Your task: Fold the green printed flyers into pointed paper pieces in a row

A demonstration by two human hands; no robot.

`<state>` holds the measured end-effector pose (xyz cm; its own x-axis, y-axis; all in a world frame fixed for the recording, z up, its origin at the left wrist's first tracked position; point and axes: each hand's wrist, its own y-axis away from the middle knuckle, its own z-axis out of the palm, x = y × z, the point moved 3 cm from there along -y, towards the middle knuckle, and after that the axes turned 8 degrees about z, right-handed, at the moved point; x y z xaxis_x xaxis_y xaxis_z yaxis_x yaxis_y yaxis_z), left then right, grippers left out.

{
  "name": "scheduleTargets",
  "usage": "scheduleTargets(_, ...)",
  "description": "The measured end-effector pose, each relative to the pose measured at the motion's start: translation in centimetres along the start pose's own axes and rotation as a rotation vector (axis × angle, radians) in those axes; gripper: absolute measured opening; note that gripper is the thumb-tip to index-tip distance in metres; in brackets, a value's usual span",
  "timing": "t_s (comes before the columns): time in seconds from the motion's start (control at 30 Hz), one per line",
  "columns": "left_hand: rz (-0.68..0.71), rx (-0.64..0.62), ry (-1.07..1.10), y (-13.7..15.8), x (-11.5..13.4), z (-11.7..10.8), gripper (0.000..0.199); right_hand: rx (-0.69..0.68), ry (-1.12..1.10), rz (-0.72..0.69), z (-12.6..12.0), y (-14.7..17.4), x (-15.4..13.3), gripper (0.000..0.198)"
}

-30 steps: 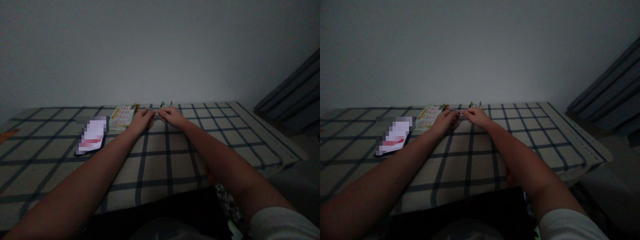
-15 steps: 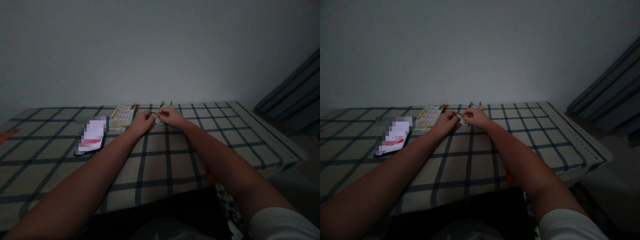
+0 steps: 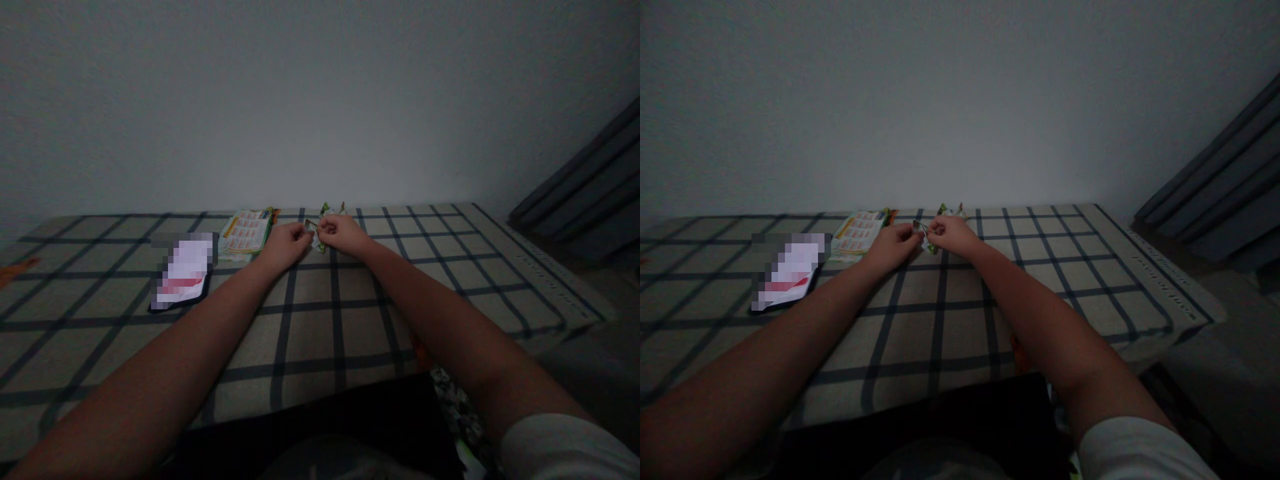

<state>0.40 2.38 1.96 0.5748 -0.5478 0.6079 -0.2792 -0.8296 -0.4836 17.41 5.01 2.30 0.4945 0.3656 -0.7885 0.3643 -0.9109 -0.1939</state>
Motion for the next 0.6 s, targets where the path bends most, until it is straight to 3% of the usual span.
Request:
scheduleTargets(0.27, 0.098, -0.076, -0.106, -0.39, -0.38, -0.09, 0.023, 0.004, 0.128, 0.025, -0.38, 0.29, -1.00, 0.011)
scheduleTargets(0.6, -0.035, -0.090, -0.072, -0.64, -0.66, -0.63, 0.027, 0.001, 0.083, 0.075, -0.41, 0.06, -0.71, 0.019)
